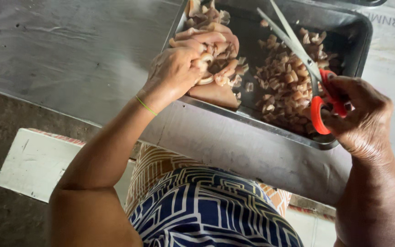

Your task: The person cuts pieces of pale-colored animal skin or fat into smaller bits using a pair of shears, holding the material by hand over a metal tray.

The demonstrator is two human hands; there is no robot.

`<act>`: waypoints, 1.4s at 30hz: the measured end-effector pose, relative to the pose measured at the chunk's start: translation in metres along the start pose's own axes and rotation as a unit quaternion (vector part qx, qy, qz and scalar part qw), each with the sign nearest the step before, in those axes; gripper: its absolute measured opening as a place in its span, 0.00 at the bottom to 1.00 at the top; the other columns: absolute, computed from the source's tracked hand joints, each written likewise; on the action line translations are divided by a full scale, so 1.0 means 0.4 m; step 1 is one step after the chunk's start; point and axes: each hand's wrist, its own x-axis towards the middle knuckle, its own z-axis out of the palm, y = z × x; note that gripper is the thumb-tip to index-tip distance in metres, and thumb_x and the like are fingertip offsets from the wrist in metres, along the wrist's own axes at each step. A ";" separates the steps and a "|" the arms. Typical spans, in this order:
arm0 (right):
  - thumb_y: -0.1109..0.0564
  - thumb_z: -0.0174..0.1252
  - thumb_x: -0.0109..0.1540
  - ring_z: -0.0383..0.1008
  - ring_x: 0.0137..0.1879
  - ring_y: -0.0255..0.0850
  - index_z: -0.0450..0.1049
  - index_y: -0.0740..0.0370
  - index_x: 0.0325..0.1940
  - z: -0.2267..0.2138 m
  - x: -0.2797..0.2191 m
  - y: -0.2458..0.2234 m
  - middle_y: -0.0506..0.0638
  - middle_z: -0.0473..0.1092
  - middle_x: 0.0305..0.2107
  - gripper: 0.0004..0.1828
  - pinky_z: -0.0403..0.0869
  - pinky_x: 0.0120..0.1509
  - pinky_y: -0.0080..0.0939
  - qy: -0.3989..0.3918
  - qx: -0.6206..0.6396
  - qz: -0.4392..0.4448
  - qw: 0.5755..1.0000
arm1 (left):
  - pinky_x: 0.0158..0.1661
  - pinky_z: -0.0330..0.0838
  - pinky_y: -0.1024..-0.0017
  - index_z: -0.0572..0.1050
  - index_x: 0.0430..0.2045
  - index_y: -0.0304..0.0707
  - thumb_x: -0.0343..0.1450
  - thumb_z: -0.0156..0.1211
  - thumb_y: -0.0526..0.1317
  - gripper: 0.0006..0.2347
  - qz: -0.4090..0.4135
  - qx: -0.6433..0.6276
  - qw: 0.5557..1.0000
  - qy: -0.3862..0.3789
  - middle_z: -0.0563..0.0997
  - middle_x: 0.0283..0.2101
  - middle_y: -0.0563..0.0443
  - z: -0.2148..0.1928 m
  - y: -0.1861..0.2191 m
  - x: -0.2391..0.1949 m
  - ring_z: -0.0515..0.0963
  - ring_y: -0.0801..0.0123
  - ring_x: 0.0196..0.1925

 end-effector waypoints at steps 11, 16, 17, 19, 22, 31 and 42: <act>0.68 0.63 0.56 0.77 0.48 0.41 0.74 0.64 0.58 0.039 -0.006 0.001 0.53 0.74 0.45 0.25 0.75 0.55 0.39 -0.009 0.024 0.013 1.000 | 0.26 0.79 0.75 0.74 0.36 0.37 0.76 0.56 0.37 0.04 -0.163 -0.617 0.769 0.041 0.81 0.28 0.50 0.114 0.029 0.231 0.81 0.73 0.26; 0.65 0.66 0.51 0.77 0.48 0.51 0.73 0.63 0.57 0.048 0.014 -0.028 0.57 0.74 0.44 0.29 0.75 0.53 0.47 -0.010 -0.064 -0.002 0.998 | 0.35 0.84 0.73 0.76 0.37 0.39 0.74 0.53 0.37 0.05 -0.177 -0.638 0.749 0.022 0.84 0.31 0.49 0.155 0.068 0.240 0.85 0.72 0.32; 0.65 0.66 0.51 0.77 0.48 0.52 0.73 0.63 0.58 0.048 0.019 -0.029 0.57 0.74 0.44 0.30 0.75 0.53 0.47 -0.011 -0.066 -0.004 0.998 | 0.36 0.84 0.71 0.75 0.37 0.38 0.76 0.53 0.37 0.04 -0.160 -0.648 0.745 0.021 0.83 0.32 0.49 0.161 0.070 0.237 0.84 0.71 0.33; 0.64 0.66 0.51 0.77 0.48 0.52 0.73 0.63 0.59 0.052 0.018 -0.029 0.57 0.74 0.44 0.30 0.75 0.53 0.48 -0.017 -0.076 0.001 0.997 | 0.39 0.84 0.68 0.73 0.36 0.35 0.78 0.54 0.36 0.04 -0.132 -0.665 0.735 0.017 0.82 0.33 0.47 0.173 0.069 0.220 0.84 0.70 0.35; 0.64 0.65 0.52 0.77 0.48 0.51 0.73 0.62 0.60 0.060 0.019 -0.024 0.56 0.74 0.45 0.30 0.75 0.53 0.48 -0.023 -0.091 0.015 0.995 | 0.40 0.84 0.69 0.71 0.37 0.35 0.80 0.49 0.36 0.05 -0.095 -0.658 0.747 -0.008 0.81 0.37 0.48 0.186 0.069 0.204 0.82 0.73 0.36; 0.63 0.68 0.48 0.76 0.50 0.54 0.71 0.64 0.59 0.081 0.021 -0.028 0.58 0.73 0.46 0.33 0.75 0.54 0.50 -0.012 -0.089 -0.031 0.995 | 0.43 0.86 0.68 0.71 0.42 0.30 0.77 0.45 0.31 0.06 -0.100 -0.635 0.763 -0.069 0.79 0.33 0.48 0.198 0.106 0.175 0.83 0.71 0.35; 0.66 0.67 0.57 0.78 0.48 0.49 0.74 0.65 0.56 0.083 -0.002 -0.056 0.57 0.74 0.43 0.23 0.75 0.52 0.43 -0.014 -0.051 -0.034 0.998 | 0.41 0.84 0.72 0.72 0.39 0.35 0.79 0.46 0.39 0.08 -0.087 -0.597 0.778 -0.176 0.81 0.37 0.51 0.122 0.105 0.166 0.85 0.71 0.39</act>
